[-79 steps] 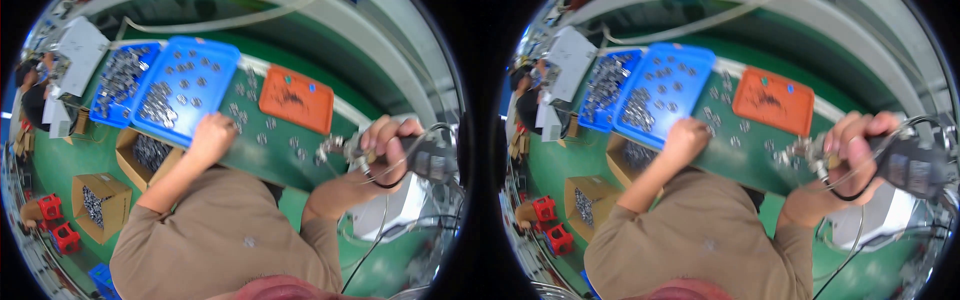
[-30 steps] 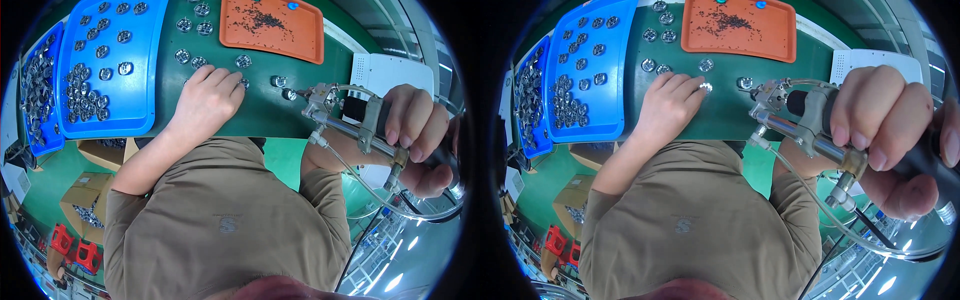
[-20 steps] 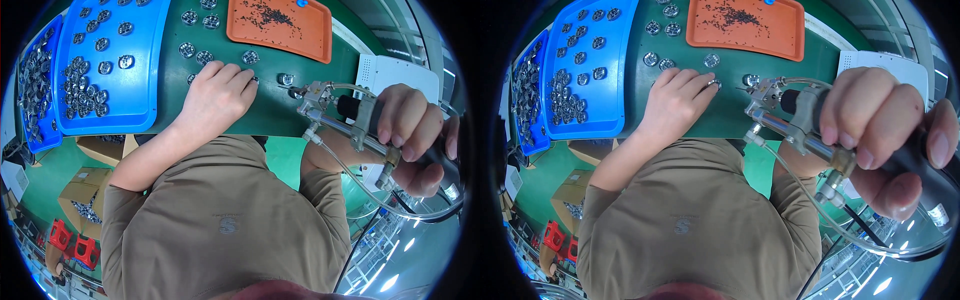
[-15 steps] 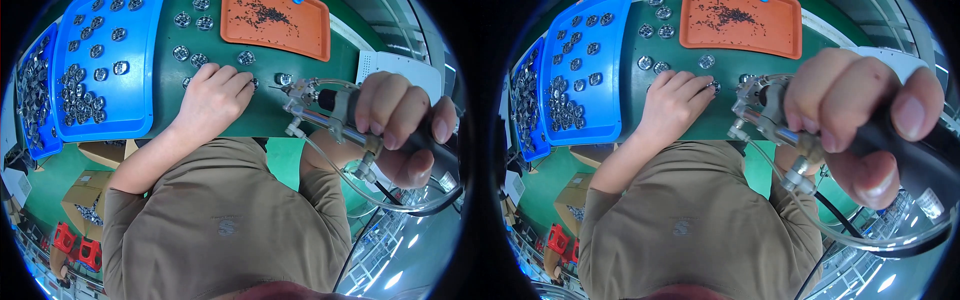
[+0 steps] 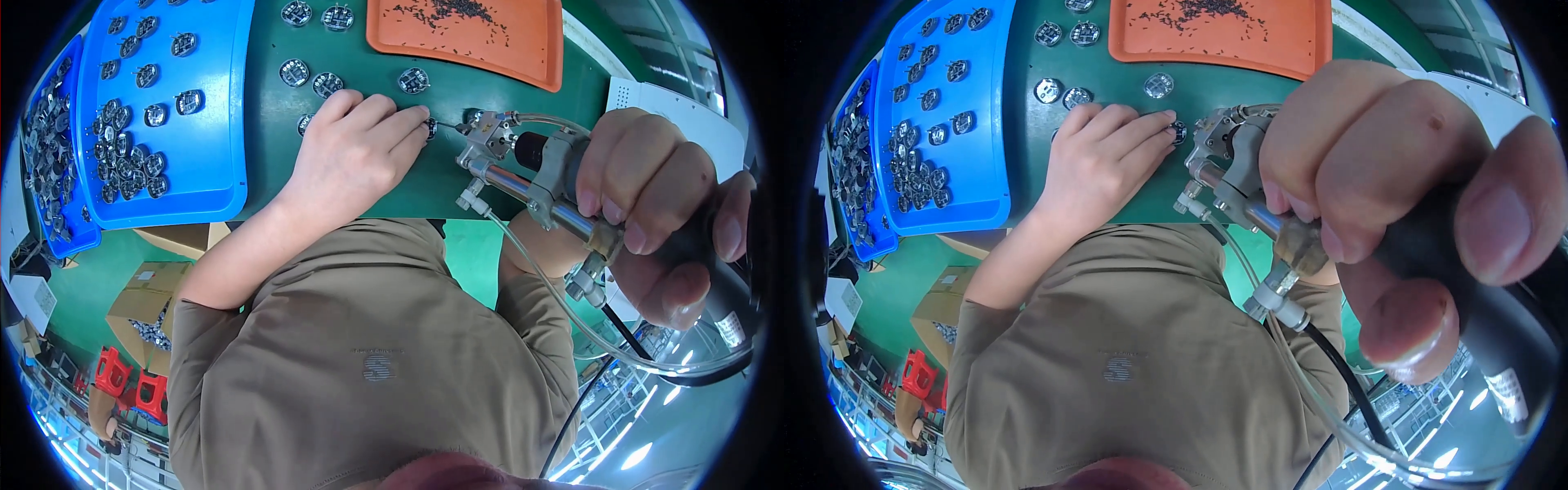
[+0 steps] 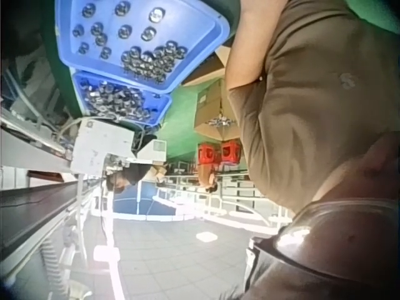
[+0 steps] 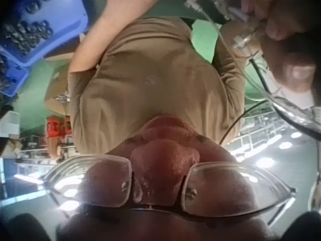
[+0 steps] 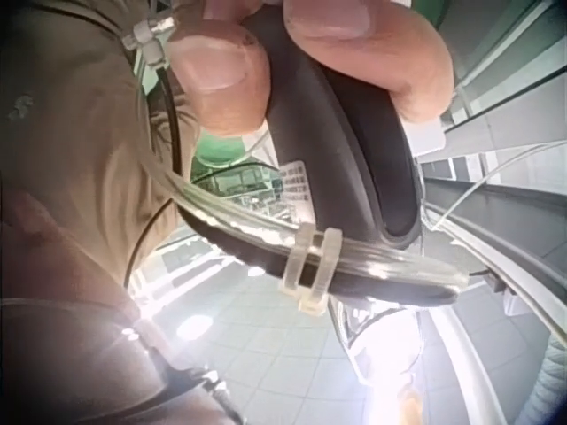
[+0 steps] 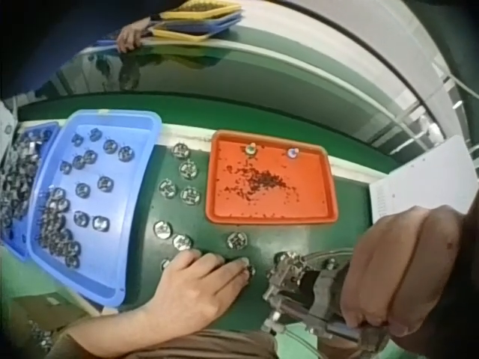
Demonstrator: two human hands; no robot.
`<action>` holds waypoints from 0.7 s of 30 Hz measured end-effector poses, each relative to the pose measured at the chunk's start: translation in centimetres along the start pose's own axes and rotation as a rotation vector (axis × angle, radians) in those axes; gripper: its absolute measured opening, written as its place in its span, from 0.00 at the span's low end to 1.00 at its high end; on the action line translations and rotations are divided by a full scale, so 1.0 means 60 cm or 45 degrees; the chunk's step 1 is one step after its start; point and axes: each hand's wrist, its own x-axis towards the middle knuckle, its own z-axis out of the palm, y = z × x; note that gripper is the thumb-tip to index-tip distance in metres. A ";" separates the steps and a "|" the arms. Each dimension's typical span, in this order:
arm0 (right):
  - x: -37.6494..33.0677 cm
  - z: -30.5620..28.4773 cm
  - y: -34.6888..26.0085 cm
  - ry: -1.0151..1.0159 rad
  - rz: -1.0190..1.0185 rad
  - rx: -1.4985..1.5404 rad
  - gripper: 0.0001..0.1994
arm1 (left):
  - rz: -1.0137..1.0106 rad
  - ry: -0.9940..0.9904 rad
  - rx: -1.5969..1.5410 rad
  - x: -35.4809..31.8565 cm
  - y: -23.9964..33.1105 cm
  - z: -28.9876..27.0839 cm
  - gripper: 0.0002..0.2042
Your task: The person assembles small metal rings and metal base components using a pneumatic assembly tool.
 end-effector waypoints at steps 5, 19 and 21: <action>0.005 -0.001 -0.003 -0.062 0.038 -0.037 0.21 | 0.008 0.009 -0.001 0.003 -0.001 0.001 0.10; 0.010 0.008 -0.005 -0.049 0.034 -0.111 0.19 | -0.004 0.001 -0.012 0.002 -0.001 -0.003 0.09; 0.008 0.007 -0.005 -0.037 0.036 -0.109 0.19 | -0.002 0.006 -0.010 0.002 -0.002 -0.001 0.09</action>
